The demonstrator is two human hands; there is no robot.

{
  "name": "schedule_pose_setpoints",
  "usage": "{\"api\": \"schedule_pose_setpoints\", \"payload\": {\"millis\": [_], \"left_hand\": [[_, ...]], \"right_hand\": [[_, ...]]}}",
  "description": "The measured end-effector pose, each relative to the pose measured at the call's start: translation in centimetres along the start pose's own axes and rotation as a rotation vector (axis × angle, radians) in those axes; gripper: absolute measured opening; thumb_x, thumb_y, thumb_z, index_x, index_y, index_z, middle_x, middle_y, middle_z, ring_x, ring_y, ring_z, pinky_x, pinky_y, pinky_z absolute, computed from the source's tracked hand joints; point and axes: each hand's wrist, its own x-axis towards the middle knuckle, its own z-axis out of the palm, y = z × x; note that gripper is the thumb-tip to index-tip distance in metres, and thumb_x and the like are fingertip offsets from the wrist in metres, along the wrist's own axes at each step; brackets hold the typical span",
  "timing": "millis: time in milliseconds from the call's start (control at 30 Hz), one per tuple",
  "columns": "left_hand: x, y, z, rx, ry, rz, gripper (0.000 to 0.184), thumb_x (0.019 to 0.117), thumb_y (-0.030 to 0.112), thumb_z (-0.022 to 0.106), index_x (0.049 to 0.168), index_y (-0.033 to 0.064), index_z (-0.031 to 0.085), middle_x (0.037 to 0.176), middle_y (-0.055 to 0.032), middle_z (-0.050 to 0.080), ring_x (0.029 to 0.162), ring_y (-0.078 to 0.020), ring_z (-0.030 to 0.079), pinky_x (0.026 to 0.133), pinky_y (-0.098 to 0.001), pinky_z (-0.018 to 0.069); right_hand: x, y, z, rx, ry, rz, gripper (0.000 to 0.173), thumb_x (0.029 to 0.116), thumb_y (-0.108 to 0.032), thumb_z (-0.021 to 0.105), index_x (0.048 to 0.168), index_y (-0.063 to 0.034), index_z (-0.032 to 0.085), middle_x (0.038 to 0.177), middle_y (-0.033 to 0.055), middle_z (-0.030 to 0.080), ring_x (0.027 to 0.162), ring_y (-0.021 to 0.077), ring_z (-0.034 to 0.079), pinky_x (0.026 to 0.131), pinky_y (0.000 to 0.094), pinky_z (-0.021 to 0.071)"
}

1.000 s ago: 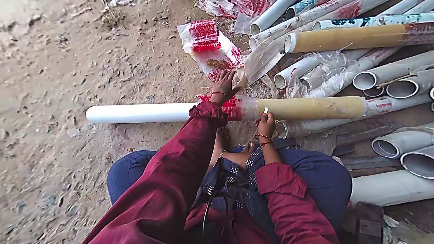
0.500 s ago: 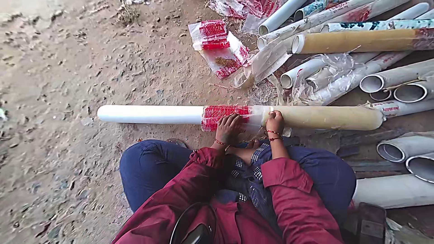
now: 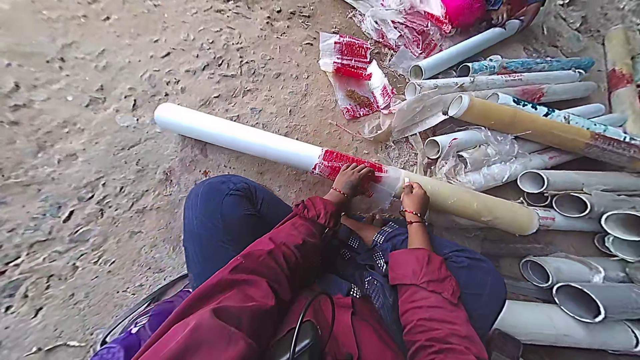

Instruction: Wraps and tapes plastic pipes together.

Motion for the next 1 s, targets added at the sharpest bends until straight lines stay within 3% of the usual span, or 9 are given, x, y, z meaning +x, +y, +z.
{"api": "schedule_pose_setpoints", "payload": {"millis": [433, 1000], "left_hand": [[-0.7, -0.9, 1.2, -0.026, 0.1, 0.083, 0.05, 0.0804, 0.015, 0.085, 0.127, 0.0071, 0.07, 0.122, -0.0158, 0.071, 0.115, -0.0353, 0.065, 0.106, -0.0543, 0.0424], [-1.0, -1.5, 2.1, -0.029, 0.169, 0.128, 0.052, 0.0783, 0.018, 0.088, 0.126, 0.0066, 0.07, 0.118, -0.0162, 0.072, 0.112, -0.0362, 0.066, 0.106, -0.0542, 0.0433]], "right_hand": [[-0.1, -1.3, 0.1, -0.129, 0.019, -0.017, 0.034, 0.1095, -0.02, 0.047, 0.123, 0.0015, 0.069, 0.115, 0.0247, 0.072, 0.114, 0.038, 0.067, 0.099, 0.0542, 0.0472], [0.4, -1.0, -0.1, -0.173, -0.022, -0.076, 0.028, 0.1068, -0.014, 0.052, 0.108, 0.0059, 0.072, 0.107, 0.0275, 0.071, 0.108, 0.0389, 0.067, 0.097, 0.0536, 0.0465]]}}
